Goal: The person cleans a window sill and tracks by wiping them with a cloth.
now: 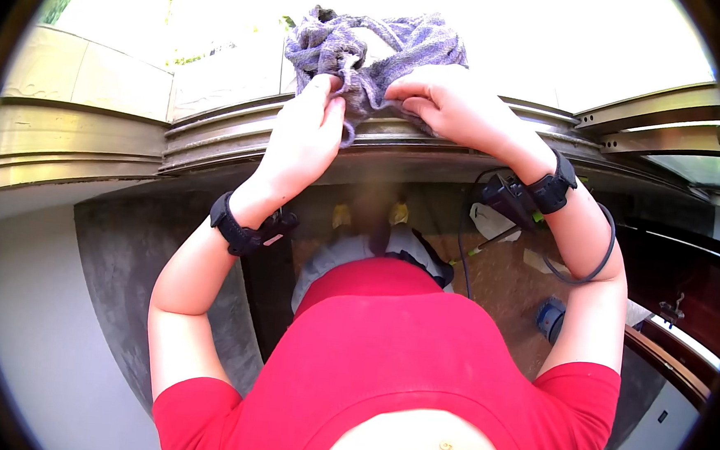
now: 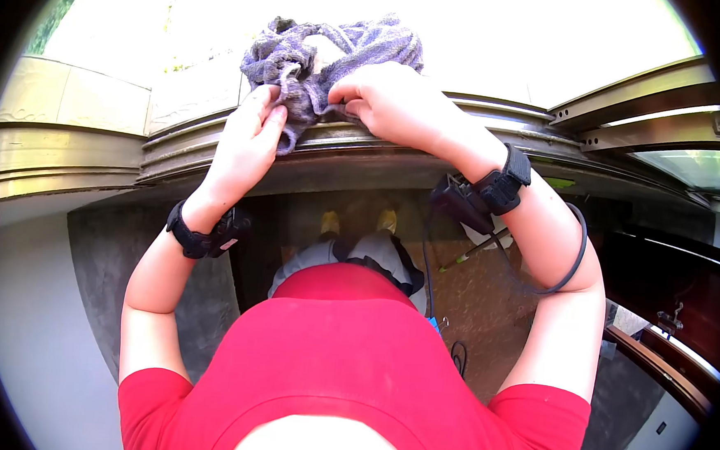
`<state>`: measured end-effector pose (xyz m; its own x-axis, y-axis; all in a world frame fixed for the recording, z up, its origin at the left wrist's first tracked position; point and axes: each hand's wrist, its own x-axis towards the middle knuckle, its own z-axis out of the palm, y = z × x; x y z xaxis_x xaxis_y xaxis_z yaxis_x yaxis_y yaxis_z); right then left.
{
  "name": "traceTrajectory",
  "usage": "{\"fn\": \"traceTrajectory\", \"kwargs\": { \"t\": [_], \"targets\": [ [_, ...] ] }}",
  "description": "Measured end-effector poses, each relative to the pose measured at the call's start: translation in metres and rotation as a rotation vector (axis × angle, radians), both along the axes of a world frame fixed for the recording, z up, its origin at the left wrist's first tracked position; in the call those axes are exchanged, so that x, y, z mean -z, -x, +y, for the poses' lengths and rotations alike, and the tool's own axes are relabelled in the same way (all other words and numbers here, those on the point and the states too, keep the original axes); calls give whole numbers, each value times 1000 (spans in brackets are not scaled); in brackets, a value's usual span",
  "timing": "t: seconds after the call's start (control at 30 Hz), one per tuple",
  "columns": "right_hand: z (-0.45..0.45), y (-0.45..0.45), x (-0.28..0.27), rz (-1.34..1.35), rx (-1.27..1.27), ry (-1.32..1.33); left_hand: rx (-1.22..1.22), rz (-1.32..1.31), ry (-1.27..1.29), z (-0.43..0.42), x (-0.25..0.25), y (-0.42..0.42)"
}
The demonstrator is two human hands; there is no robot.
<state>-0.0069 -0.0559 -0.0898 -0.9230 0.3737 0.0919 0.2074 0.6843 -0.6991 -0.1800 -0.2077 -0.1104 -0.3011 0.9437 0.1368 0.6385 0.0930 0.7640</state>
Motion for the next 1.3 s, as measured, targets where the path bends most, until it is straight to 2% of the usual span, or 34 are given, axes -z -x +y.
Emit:
{"fn": "traceTrajectory", "kwargs": {
  "t": [0.07, 0.13, 0.2, 0.37, 0.47, 0.5, 0.63, 0.87, 0.93, 1.07, 1.17, 1.23, 1.27, 1.3],
  "targets": [
    [3, 1, 2, -3, -210, -364, -130, -27, -136, -8, -1, 7],
    [6, 4, -4, -72, -275, -381, -191, -115, -189, -15, -1, 19],
    [12, 10, -3, -33, -360, -543, -250, 5, -194, -25, -7, 27],
    [15, 26, -16, 23, -527, -733, -336, -69, -260, -34, 12, 40],
    [13, 34, -22, -63, -601, -781, -332, 21, -266, -35, 14, 38],
    [10, 38, -21, 9, -583, -774, -352, 17, -295, -34, 13, 35],
    [7, 47, -21, 18, -617, -733, -378, 36, -236, -36, 9, 30],
    [9, 50, -22, -111, -622, -703, -394, 34, -227, -36, 5, 25],
    [12, 52, -25, -101, -781, -807, -405, 113, -217, -36, 6, 25],
    [16, 58, -26, -144, -851, -869, -415, 156, -224, -34, 6, 24],
    [23, 57, -25, -88, -963, -851, -430, 244, -240, -35, 7, 22],
    [31, 47, -33, -122, -714, -671, -428, 261, -207, -36, 5, 23],
    [51, 39, -18, 22, -557, -419, -437, 260, -212, -36, 4, 23],
    [77, 35, -27, -110, -327, -109, -437, 259, -202, -36, 3, 23]
  ]
}}
